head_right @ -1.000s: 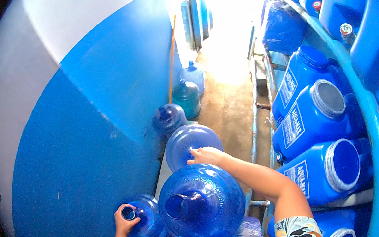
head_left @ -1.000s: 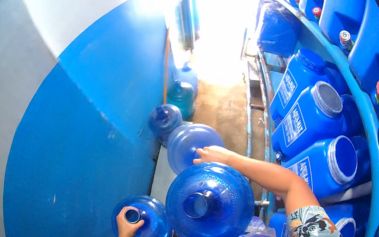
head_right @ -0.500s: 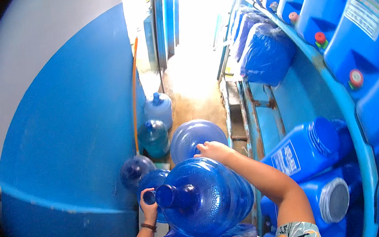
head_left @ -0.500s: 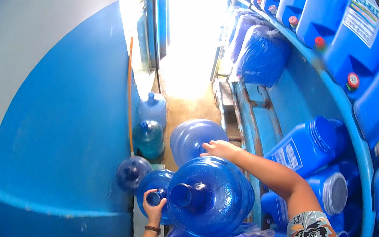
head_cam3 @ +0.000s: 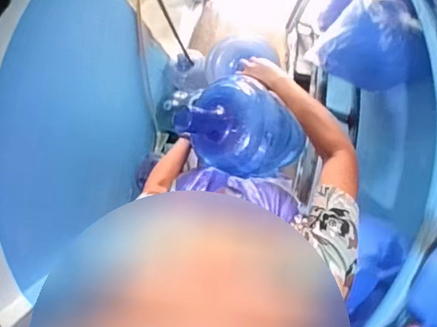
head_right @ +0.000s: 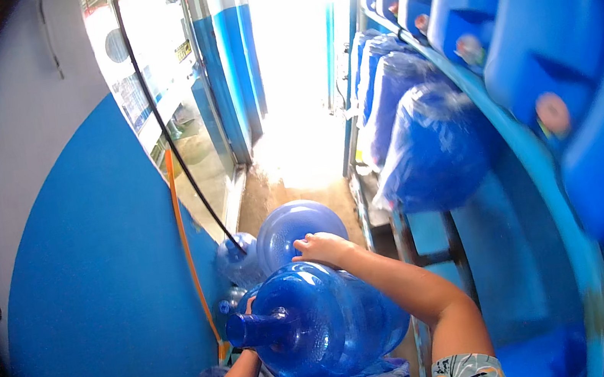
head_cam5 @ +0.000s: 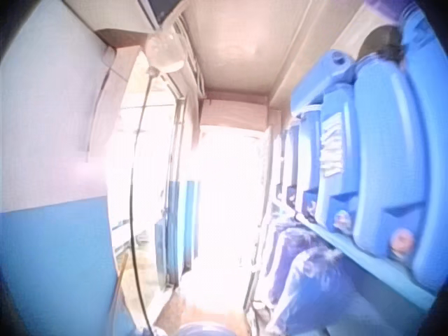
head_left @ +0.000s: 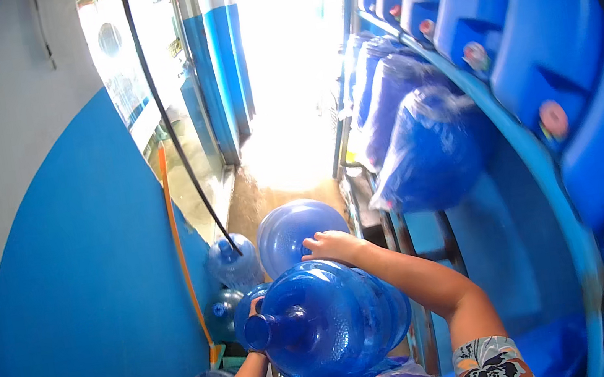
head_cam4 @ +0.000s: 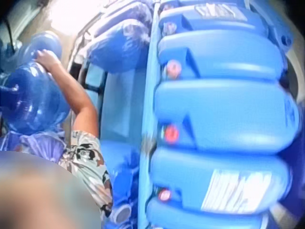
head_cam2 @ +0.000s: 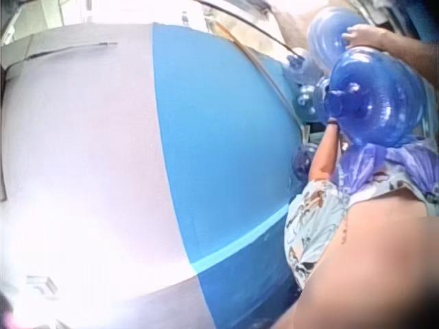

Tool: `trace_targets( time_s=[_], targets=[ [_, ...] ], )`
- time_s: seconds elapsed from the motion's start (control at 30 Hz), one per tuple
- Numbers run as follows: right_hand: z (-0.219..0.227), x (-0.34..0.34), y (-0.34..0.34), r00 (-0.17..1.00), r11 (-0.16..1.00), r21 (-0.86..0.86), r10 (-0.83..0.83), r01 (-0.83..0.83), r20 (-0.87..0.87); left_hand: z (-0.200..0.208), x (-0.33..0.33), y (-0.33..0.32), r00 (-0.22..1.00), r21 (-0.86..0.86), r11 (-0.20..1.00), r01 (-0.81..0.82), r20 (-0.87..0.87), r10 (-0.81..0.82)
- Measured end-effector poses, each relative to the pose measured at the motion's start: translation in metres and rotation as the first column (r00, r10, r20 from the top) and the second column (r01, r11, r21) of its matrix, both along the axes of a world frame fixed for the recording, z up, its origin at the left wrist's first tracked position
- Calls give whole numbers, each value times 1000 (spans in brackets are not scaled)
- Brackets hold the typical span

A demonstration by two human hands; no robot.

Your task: The person repeatedly picks up large blue water jugs from a storage area, carries them to a stainless steel counter, and places them down. The person then uses a squeegee to push water across the floor toward a drain.

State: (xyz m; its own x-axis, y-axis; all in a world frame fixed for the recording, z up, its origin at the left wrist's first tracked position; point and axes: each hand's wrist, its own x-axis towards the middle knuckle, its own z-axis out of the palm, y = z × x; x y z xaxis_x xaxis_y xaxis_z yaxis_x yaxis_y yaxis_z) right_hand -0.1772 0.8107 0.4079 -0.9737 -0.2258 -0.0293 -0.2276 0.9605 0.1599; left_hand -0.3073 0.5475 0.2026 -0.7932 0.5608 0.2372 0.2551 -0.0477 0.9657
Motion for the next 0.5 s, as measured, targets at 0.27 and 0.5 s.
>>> trace_targets(
  time_s=[0.27, 0.5],
  targets=[
    [35, -119, 180, 999, 999, -16, -40, 40, 17, 49, -120, 188, 989, -12, 998, -59, -137, 57],
    [6, -256, 327, 999, 990, 142, 4, 4, -51, 45, -282, 345, 957, -16, 957, -290, -34, 289]
  ],
)
